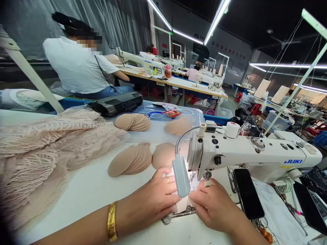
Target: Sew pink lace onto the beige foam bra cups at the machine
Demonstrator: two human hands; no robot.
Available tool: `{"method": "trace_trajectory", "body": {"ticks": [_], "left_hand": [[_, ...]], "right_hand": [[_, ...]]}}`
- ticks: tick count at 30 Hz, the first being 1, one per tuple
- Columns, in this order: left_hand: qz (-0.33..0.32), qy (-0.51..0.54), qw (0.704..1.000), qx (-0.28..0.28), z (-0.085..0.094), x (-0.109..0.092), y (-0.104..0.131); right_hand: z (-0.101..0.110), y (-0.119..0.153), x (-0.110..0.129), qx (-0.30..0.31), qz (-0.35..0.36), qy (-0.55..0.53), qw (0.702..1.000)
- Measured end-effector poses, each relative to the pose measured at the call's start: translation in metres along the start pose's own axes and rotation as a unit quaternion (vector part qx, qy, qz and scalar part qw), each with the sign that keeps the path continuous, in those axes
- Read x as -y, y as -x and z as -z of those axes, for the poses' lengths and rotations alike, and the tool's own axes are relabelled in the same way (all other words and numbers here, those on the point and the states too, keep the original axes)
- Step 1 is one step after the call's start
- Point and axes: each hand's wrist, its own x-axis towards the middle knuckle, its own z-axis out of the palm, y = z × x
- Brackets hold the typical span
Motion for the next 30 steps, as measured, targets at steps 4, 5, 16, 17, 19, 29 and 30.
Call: {"method": "trace_trajectory", "body": {"ticks": [4, 5, 16, 17, 19, 29, 30], "left_hand": [[-0.010, 0.012, 1.000, -0.008, 0.001, -0.012, 0.002], [-0.013, 0.014, 1.000, -0.006, 0.000, -0.014, 0.002], [0.021, -0.004, 1.000, 0.005, -0.002, -0.012, -0.005], [0.026, 0.002, 1.000, 0.011, -0.001, -0.011, -0.006], [0.038, 0.010, 0.999, 0.019, 0.000, -0.008, -0.009], [0.057, 0.033, 0.998, -0.022, -0.003, 0.013, -0.019], [0.077, 0.040, 0.996, -0.033, 0.001, 0.018, -0.022]], "right_hand": [[0.000, -0.001, 0.003, 0.061, -0.002, 0.005, 0.998], [-0.001, -0.001, 0.003, 0.067, -0.004, 0.007, 0.998], [-0.018, -0.001, -0.005, 0.012, -0.042, 0.045, 0.998], [-0.020, -0.001, -0.006, 0.004, -0.046, 0.047, 0.998], [-0.024, -0.002, -0.009, -0.007, -0.054, 0.049, 0.997], [-0.030, -0.005, -0.011, -0.024, -0.082, 0.080, 0.993], [-0.030, -0.005, -0.011, -0.026, -0.082, 0.080, 0.993]]}}
